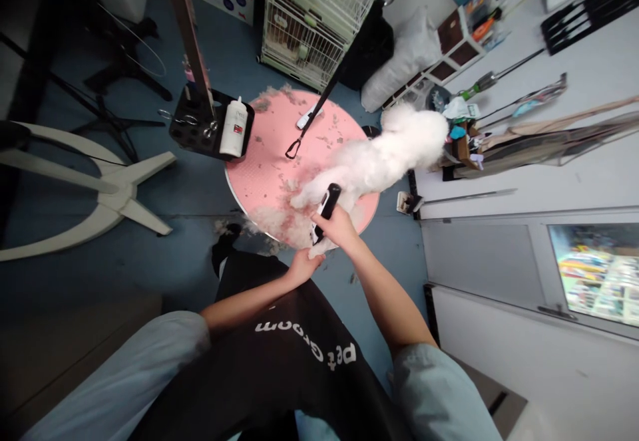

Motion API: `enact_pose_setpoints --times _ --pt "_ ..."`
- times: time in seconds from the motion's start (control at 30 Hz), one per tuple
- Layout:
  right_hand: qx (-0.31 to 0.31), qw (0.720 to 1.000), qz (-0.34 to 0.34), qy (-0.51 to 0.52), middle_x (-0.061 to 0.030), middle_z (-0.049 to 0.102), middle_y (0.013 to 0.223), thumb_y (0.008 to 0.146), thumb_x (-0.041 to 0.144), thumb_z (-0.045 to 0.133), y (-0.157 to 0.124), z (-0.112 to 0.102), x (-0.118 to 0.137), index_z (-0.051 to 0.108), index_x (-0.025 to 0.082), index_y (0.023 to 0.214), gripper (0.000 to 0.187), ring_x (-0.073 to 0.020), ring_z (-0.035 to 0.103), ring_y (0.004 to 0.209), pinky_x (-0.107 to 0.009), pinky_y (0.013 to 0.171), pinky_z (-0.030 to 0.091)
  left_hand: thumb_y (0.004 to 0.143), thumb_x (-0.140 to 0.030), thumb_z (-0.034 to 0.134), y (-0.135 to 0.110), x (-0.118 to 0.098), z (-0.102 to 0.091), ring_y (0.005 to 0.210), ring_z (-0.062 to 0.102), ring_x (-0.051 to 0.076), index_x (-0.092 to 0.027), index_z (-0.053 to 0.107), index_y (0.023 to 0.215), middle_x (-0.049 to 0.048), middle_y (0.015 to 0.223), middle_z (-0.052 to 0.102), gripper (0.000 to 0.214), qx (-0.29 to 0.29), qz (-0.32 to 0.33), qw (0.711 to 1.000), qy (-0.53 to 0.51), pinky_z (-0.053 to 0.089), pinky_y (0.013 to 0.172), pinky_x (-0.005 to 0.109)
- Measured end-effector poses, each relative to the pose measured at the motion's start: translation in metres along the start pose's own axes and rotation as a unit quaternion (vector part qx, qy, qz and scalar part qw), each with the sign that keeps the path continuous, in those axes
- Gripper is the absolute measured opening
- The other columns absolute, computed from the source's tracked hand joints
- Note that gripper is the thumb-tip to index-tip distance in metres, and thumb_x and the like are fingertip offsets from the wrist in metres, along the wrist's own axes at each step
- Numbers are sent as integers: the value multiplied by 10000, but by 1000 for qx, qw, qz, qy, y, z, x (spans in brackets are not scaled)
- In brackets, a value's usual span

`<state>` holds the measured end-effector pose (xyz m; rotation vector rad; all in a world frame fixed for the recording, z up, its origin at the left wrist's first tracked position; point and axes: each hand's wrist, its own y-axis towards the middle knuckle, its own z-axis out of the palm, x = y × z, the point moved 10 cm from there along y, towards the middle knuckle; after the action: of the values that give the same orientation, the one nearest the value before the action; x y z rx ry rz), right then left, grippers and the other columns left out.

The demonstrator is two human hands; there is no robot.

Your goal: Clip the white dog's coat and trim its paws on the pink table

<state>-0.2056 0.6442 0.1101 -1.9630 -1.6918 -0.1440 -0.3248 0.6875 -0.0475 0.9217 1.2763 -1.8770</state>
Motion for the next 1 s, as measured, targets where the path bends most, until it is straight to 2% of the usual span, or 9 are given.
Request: enact_pose_setpoints --times 0.1,0.2,0.3,0.5,0.6,0.7,0.8,0.9,1.0 --pt "-56 995 25 -80 -103 681 864 792 471 581 3 -18 -3 563 178 980 348 -290 663 833 -380 729 514 739 -303 687 -2 -5 2 712 644 219 -109 691 774 66 695 690 197 5 14 1000 19 496 698 328" --pt "24 991 46 -119 -103 678 825 779 473 597 3 7 -7 568 172 935 340 -269 663 775 -336 676 499 743 -313 683 -4 -11 2 742 641 214 -117 682 812 60 742 702 208 1 33 999 37 484 715 320" --pt "90 991 41 -95 -71 679 804 775 453 607 -3 29 -6 573 182 925 311 -234 660 736 -297 645 491 743 -299 667 -5 -9 0 653 611 194 -125 661 742 45 665 670 174 -5 15 999 39 455 646 297" --pt "-3 991 33 -129 -128 683 907 821 492 532 -2 -2 1 552 166 1012 378 -306 669 868 -353 716 503 733 -349 657 -7 -6 3 541 519 138 -143 616 634 -5 539 571 232 7 3 1000 11 386 554 256" --pt "64 988 40 -135 -122 680 861 785 474 574 -7 17 -3 561 161 958 359 -296 666 814 -343 683 499 701 -348 677 -9 -2 3 529 473 117 -144 581 609 -30 527 528 243 8 -4 1000 -4 359 543 245" --pt "109 991 8 -71 -73 675 820 766 448 596 -15 31 0 566 177 918 313 -249 654 768 -313 663 497 698 -299 665 -11 1 0 547 471 118 -135 615 679 -25 563 543 172 9 -22 999 -30 362 548 247" --pt "43 999 -18 -12 -50 672 821 798 441 546 -15 11 6 566 192 938 286 -231 644 768 -310 674 499 708 -265 652 -13 -4 -5 600 506 136 -121 646 741 2 620 585 148 -5 -16 998 -52 396 590 263" --pt "-23 998 -22 -53 -66 669 852 792 440 556 -18 -6 10 561 199 1002 320 -249 642 798 -328 701 490 679 -263 671 -15 -8 -6 607 499 133 -125 633 737 0 632 589 154 -17 -5 998 -60 394 600 267" --pt "58 993 -50 -85 -58 658 816 756 410 605 -27 16 18 566 199 993 320 -234 633 748 -309 672 469 635 -288 681 -16 -7 -4 539 434 105 -149 567 674 -30 568 528 184 -11 -12 997 -79 350 546 251"
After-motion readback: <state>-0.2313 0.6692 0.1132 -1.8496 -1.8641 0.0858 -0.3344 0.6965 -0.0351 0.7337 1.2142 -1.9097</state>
